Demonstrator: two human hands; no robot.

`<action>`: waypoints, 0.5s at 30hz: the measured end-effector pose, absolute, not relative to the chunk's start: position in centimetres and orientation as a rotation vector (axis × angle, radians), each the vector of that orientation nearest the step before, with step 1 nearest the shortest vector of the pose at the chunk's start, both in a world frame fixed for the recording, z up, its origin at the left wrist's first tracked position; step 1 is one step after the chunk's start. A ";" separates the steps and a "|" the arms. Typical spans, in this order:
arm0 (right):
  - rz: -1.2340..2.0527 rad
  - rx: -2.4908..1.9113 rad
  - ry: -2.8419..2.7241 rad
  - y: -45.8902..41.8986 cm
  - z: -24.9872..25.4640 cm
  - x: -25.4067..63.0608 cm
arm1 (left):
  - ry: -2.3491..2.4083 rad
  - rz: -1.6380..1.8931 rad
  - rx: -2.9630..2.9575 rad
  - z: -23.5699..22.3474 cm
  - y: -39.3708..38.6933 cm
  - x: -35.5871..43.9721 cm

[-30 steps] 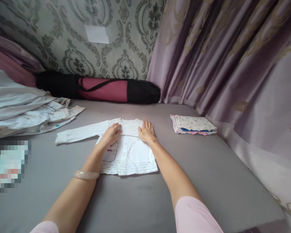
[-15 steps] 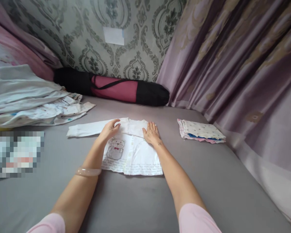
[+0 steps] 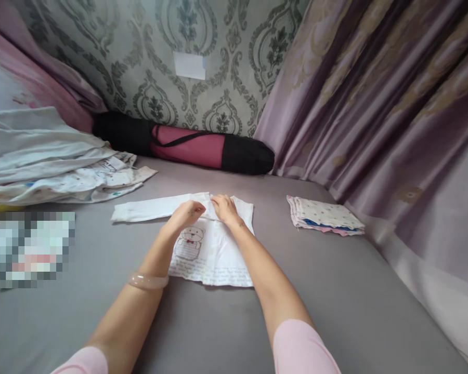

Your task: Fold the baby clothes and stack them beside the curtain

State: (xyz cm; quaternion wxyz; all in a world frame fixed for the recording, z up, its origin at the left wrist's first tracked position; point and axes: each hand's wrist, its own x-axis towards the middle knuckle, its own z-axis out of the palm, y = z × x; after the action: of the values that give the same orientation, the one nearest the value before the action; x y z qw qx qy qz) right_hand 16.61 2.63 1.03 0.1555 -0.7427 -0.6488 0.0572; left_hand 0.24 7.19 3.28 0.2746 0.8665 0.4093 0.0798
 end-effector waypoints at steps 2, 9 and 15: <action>0.211 -2.112 -1.922 4.0 1.3 16.2 | 1.008 0.028 2.429 3.5 6.6 0.6; 0.347 -2.154 -2.048 6.5 1.9 16.5 | 0.917 -0.270 2.522 3.9 5.3 1.0; 0.369 -2.136 -2.002 6.0 2.4 16.4 | 0.931 -0.264 2.505 4.0 5.3 1.0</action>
State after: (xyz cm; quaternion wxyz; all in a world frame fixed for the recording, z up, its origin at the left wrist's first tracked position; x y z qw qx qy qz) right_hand 16.43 6.03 2.39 0.0953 -0.7207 -0.6753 0.1244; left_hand 1.02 5.26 4.05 0.2262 0.9086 0.3379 -0.0959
